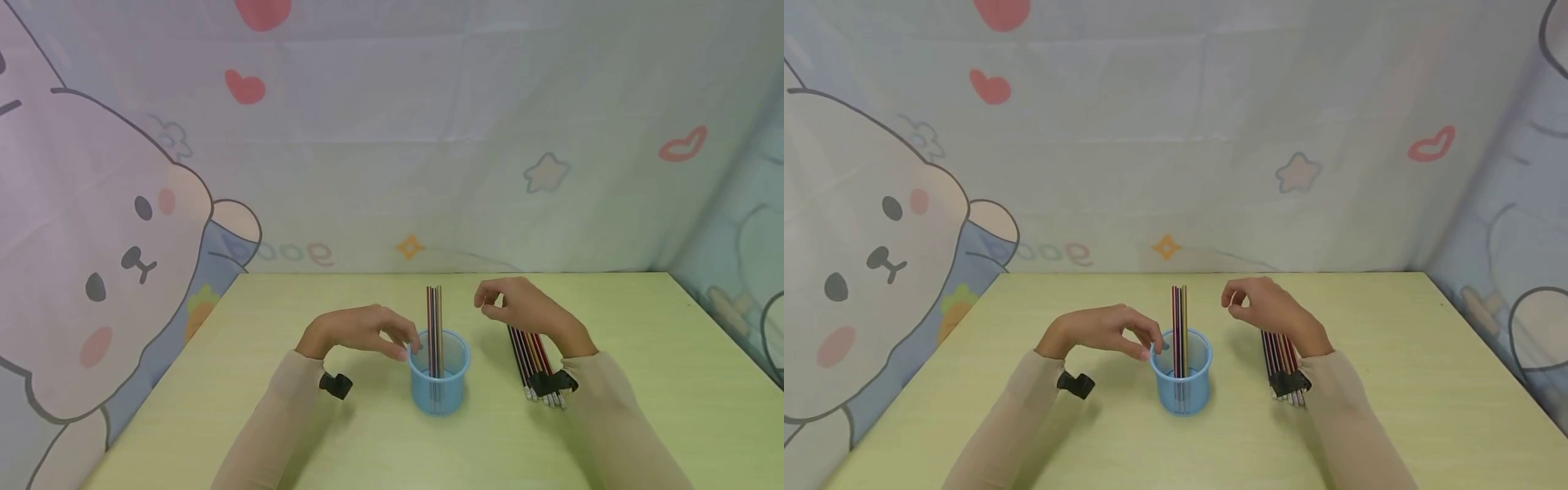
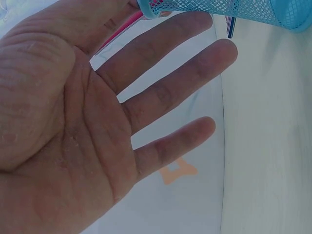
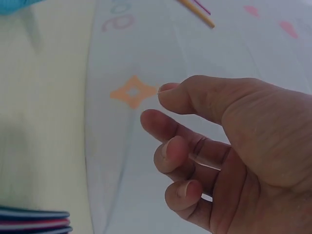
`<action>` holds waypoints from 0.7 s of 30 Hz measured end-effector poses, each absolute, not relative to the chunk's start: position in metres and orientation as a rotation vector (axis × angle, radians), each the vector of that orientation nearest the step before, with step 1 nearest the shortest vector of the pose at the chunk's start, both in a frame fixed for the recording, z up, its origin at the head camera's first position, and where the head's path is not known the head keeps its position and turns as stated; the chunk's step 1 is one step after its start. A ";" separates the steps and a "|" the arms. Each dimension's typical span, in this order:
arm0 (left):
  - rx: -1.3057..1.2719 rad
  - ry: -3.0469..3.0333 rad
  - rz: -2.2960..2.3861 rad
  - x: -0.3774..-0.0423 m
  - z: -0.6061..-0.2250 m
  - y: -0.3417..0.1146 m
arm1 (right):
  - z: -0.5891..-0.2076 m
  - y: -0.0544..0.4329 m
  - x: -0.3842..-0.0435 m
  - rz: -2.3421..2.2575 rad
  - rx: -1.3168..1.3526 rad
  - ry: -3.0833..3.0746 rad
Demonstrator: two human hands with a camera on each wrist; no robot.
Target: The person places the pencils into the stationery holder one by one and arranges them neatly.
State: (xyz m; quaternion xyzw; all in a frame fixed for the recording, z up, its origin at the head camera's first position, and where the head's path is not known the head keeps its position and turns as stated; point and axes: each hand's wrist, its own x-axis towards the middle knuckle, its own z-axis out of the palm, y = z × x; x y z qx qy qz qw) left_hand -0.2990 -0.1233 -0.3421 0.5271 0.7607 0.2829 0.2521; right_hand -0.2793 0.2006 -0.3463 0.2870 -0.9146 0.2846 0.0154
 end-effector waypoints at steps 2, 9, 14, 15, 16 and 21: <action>1.433 2.072 0.767 -0.299 -0.342 -0.123 | -0.350 0.207 -0.282 0.876 0.864 -2.878; 1.427 2.080 0.766 -0.299 -0.342 -0.124 | -0.361 0.218 -0.287 0.770 0.763 -3.062; 1.427 2.075 0.774 -0.299 -0.343 -0.124 | -0.368 0.222 -0.289 0.738 0.693 -3.162; 1.428 2.076 0.773 -0.299 -0.343 -0.124 | -0.369 0.223 -0.289 0.728 0.681 -3.170; 1.429 2.077 0.772 -0.299 -0.343 -0.124 | -0.371 0.224 -0.289 0.707 0.683 -3.172; 1.430 2.088 0.770 -0.298 -0.343 -0.124 | -0.378 0.226 -0.289 0.604 0.633 -3.203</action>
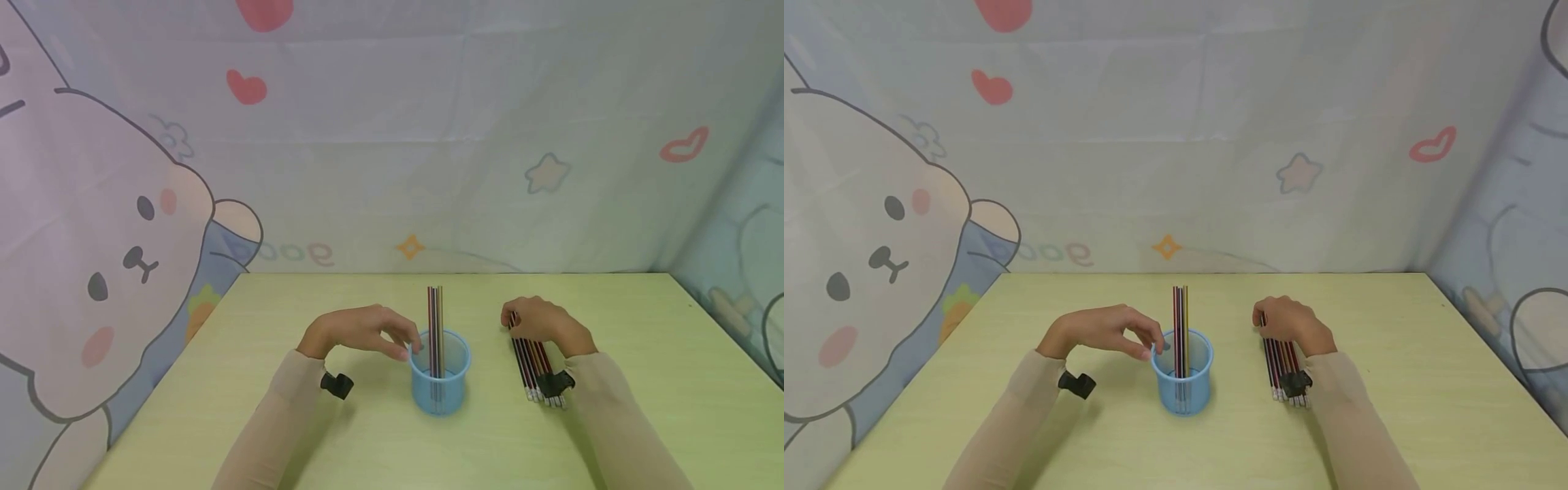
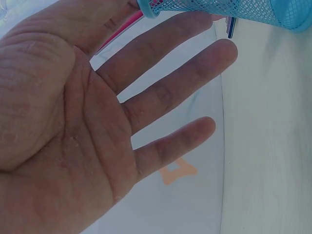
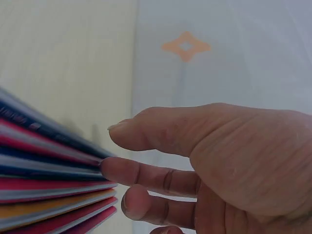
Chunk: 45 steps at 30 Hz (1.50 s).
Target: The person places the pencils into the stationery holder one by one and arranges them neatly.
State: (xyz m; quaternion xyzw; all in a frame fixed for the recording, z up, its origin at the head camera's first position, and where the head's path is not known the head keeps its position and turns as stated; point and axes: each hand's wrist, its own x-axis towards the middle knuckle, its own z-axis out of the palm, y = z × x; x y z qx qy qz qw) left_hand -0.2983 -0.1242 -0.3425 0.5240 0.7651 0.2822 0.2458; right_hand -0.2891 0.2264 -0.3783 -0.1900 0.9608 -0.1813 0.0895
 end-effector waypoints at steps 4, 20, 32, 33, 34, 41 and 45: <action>1.436 2.085 0.765 -0.299 -0.343 -0.124 | -0.385 0.226 -0.289 -0.489 -0.495 2.867; 1.437 2.092 0.751 -0.298 -0.342 -0.126 | -0.385 0.205 -0.279 -0.418 -0.426 2.881; 1.433 2.072 0.767 -0.298 -0.343 -0.125 | -0.382 0.213 -0.279 -0.393 -0.459 2.863; 1.434 2.073 0.764 -0.298 -0.343 -0.125 | -0.380 0.214 -0.279 -0.412 -0.470 2.862; 1.436 2.076 0.759 -0.298 -0.342 -0.124 | -0.377 0.215 -0.279 -0.433 -0.483 2.863; 1.435 2.091 0.745 -0.297 -0.340 -0.124 | -0.361 0.216 -0.281 -0.667 -0.674 2.831; 1.419 2.099 0.746 -0.296 -0.341 -0.125 | -0.350 0.209 -0.280 -0.769 -0.815 2.836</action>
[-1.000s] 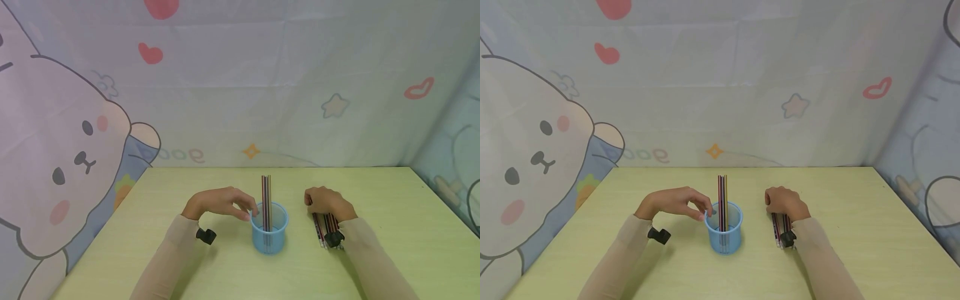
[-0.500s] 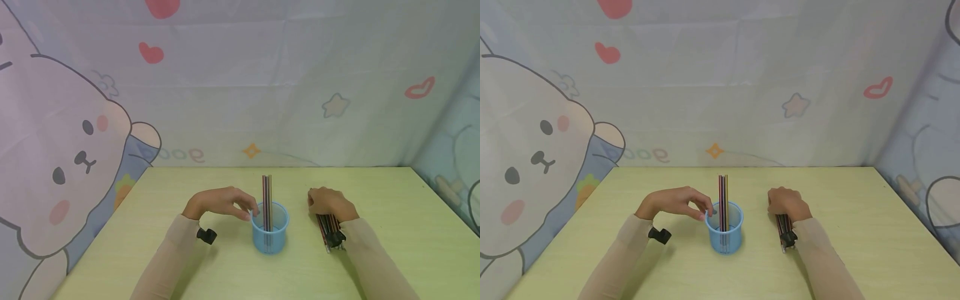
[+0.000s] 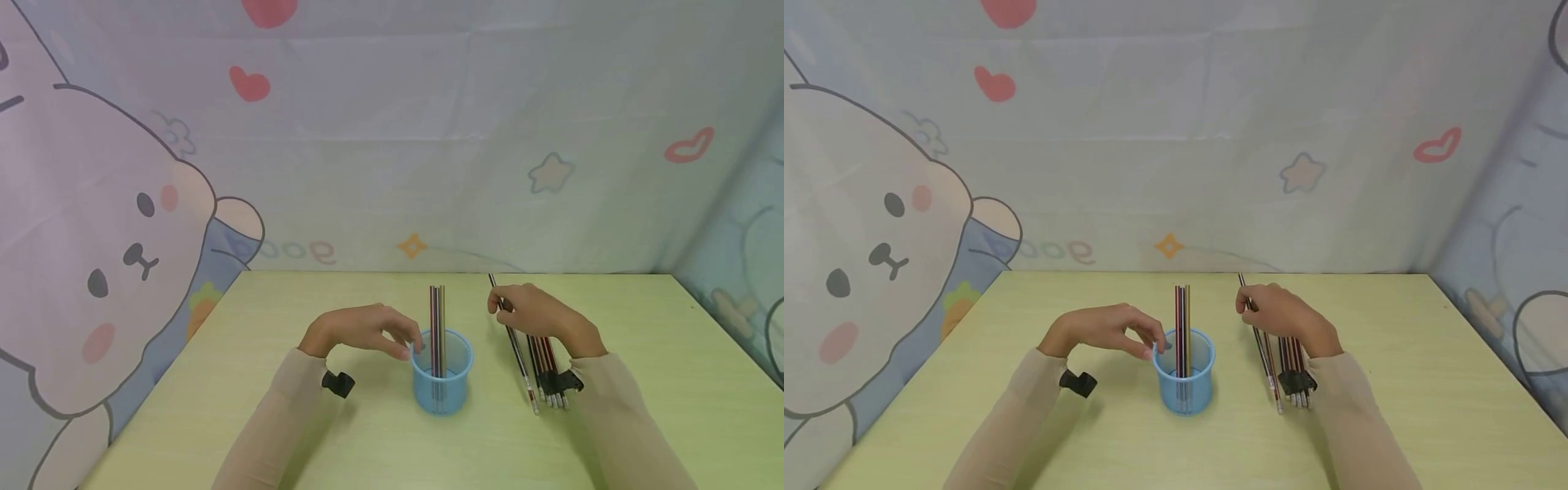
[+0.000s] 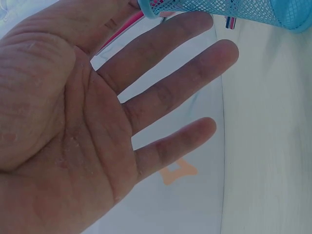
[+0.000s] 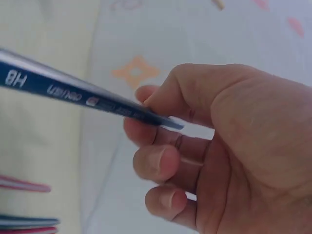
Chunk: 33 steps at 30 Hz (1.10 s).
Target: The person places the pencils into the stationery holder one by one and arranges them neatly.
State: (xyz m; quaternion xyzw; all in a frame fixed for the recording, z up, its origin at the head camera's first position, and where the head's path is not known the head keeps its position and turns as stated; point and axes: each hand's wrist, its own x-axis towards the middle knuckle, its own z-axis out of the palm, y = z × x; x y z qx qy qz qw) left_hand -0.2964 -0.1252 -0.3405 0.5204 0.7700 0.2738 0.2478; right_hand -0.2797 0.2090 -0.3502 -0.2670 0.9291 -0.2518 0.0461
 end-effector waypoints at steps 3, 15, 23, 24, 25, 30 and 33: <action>1.408 2.099 0.749 -0.296 -0.340 -0.125 | -0.340 0.201 -0.274 -0.817 -0.923 2.872; 1.418 2.082 0.761 -0.296 -0.339 -0.124 | -0.305 0.172 -0.239 -1.331 -1.323 3.022; 1.418 2.071 0.770 -0.298 -0.343 -0.124 | -0.313 0.154 -0.240 -1.547 -1.333 2.940; 1.422 2.069 0.769 -0.299 -0.344 -0.125 | -0.316 0.151 -0.243 -1.521 -1.324 2.930; 1.424 2.069 0.769 -0.299 -0.344 -0.125 | -0.320 0.148 -0.244 -1.489 -1.315 2.915; 1.424 2.083 0.758 -0.300 -0.344 -0.125 | -0.337 0.135 -0.252 -1.205 -1.254 2.886; 1.426 2.091 0.743 -0.299 -0.343 -0.124 | -0.344 0.130 -0.253 -1.012 -1.246 2.875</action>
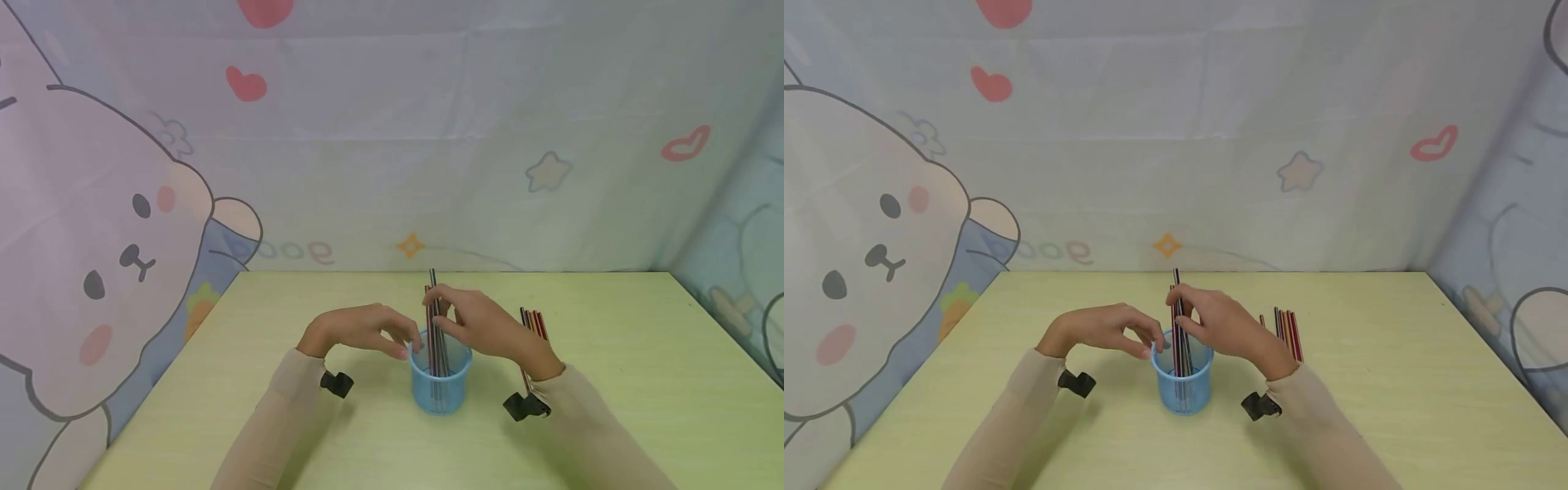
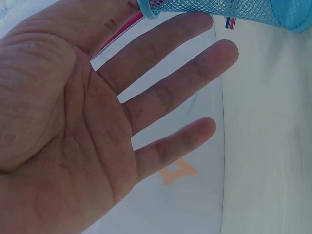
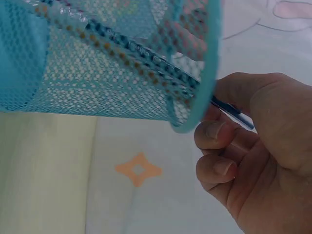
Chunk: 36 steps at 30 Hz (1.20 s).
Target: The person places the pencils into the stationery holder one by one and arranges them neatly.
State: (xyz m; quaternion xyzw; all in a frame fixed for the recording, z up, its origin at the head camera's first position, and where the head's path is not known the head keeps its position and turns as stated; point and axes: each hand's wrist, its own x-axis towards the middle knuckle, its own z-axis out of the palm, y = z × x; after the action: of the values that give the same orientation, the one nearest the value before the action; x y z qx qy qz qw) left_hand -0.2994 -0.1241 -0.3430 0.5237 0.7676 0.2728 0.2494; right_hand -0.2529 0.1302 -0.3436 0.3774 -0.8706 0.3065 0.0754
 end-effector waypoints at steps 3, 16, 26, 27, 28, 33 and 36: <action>1.429 2.095 0.736 -0.299 -0.343 -0.123 | -0.347 0.129 -0.253 0.854 1.161 -2.663; 1.448 2.068 0.752 -0.298 -0.342 -0.123 | -0.343 0.164 -0.267 1.072 0.984 -2.656; 1.422 2.081 0.739 -0.299 -0.343 -0.124 | -0.353 0.211 -0.285 0.882 0.729 -2.819; 1.423 2.081 0.739 -0.300 -0.343 -0.124 | -0.355 0.216 -0.285 0.863 0.731 -2.853; 1.421 2.083 0.740 -0.300 -0.343 -0.124 | -0.356 0.220 -0.285 0.846 0.735 -2.890; 1.407 2.090 0.749 -0.298 -0.344 -0.125 | -0.366 0.237 -0.287 0.774 0.725 -3.140; 1.404 2.091 0.752 -0.298 -0.343 -0.126 | -0.371 0.243 -0.286 0.807 0.659 -3.287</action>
State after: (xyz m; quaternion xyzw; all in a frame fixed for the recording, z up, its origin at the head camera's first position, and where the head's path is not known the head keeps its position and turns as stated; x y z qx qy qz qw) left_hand -0.2982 -0.1258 -0.3434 0.5167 0.7695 0.2766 0.2536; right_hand -0.2864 0.2435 -0.3709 0.1888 -0.9421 0.2313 -0.1525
